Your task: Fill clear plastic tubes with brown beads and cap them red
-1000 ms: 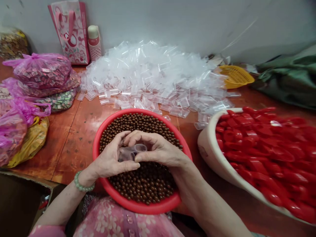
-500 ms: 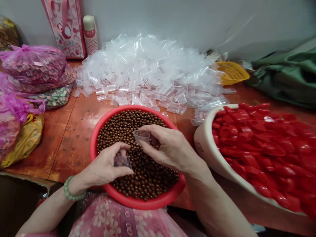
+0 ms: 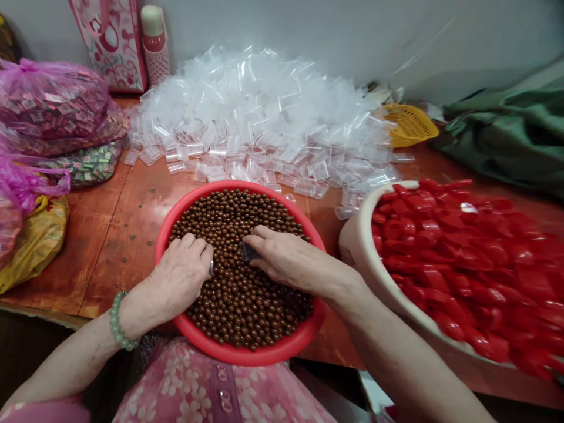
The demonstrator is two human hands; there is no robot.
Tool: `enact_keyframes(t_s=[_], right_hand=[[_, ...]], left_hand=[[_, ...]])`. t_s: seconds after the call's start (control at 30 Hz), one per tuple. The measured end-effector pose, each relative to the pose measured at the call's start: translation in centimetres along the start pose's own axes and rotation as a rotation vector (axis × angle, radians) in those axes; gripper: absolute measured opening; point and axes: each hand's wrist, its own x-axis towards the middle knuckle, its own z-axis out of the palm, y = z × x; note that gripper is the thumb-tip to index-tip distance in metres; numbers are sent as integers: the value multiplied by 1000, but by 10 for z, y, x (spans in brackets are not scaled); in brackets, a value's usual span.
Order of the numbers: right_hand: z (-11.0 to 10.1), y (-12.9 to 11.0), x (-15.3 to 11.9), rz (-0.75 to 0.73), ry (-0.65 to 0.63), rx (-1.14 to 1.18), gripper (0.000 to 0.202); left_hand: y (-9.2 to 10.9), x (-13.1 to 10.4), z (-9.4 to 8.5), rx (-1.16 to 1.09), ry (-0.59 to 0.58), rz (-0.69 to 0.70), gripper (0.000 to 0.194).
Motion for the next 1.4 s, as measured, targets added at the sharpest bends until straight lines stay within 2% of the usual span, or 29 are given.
enact_keyframes(t_s=[0.13,0.23,0.3,0.4,0.47,0.5,0.67,0.77,0.83,0.93,1.03,1.1,1.23,1.4], right_hand=[[-7,0,0,-36,-55,-100,12],[-13,-1,-1,22,-58,-178,18],[-15,-5,2,83,-67,-235,26],[-15,-15,12,115,-127,-233,34],[-13,-19,20,73,-149,-178,36],[-12,-19,23,49,-154,-157,35],[0,0,28,-37,-140,26,20],[10,13,25,-69,-51,287,15],[17,18,20,-77,45,485,17],[24,21,14,-106,153,745,26],[28,21,8,-104,221,851,30],[30,20,5,-101,267,857,33],[33,16,1,-74,343,788,33],[35,14,1,-103,308,786,29]], left_hand=[[-12,5,-2,57,-3,60,16],[-17,13,-15,127,-41,88,15],[-14,21,-27,168,-110,118,22],[0,36,-41,161,-293,117,28],[9,45,-41,145,-378,94,28],[11,48,-37,136,-384,91,28],[4,54,0,-49,-221,111,29],[-9,55,19,-206,-137,65,24],[-15,55,25,-328,-62,64,17],[-21,54,23,-525,25,72,15],[-23,52,17,-699,70,43,34],[-25,50,14,-765,107,49,41],[-24,43,13,-901,203,68,43],[-16,34,11,-1099,222,36,44]])
